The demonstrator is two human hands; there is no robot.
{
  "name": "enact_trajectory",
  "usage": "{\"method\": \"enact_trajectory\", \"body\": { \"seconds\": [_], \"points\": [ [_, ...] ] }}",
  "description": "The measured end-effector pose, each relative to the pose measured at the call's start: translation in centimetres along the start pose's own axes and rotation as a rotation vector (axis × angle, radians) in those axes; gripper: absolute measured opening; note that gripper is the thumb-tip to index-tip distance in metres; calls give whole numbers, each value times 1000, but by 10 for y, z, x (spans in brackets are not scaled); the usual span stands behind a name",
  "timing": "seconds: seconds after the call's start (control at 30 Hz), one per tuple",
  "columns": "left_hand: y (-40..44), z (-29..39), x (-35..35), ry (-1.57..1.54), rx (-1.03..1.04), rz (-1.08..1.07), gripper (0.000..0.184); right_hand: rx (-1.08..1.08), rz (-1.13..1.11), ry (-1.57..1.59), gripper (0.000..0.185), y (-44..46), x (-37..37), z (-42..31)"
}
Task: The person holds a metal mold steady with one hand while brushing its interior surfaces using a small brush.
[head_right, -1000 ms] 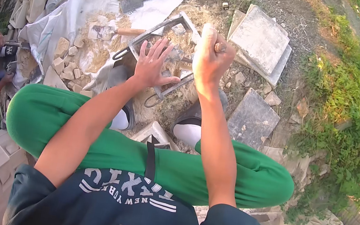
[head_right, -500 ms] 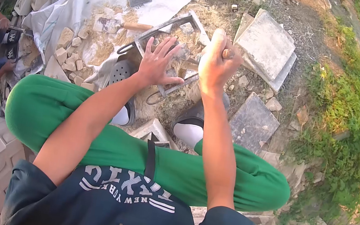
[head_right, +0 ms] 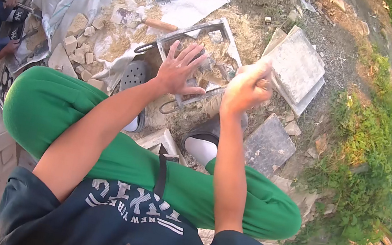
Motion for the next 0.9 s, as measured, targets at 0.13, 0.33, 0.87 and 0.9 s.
{"method": "enact_trajectory", "body": {
  "seconds": [0.13,0.33,0.87,0.9],
  "points": [
    [0,0,-1,18,4,-30,102,-2,-84,-62,49,-19,5,42],
    [-1,1,4,17,30,-39,98,302,-570,407,45,10,19,56],
    [7,-1,1,1,25,-11,90,-155,-677,105,48,-14,15,57],
    [2,1,0,-14,28,-11,89,-180,-690,99,48,-15,12,46]
  ]
}}
Point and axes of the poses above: each hand's wrist, its own y-axis towards the middle knuckle, its own x-axis out of the palm, z = x × y, the point moved 5 cm from there along y, towards the middle knuckle, and after that the axes turned 13 degrees about -x, right-handed, at the moved point
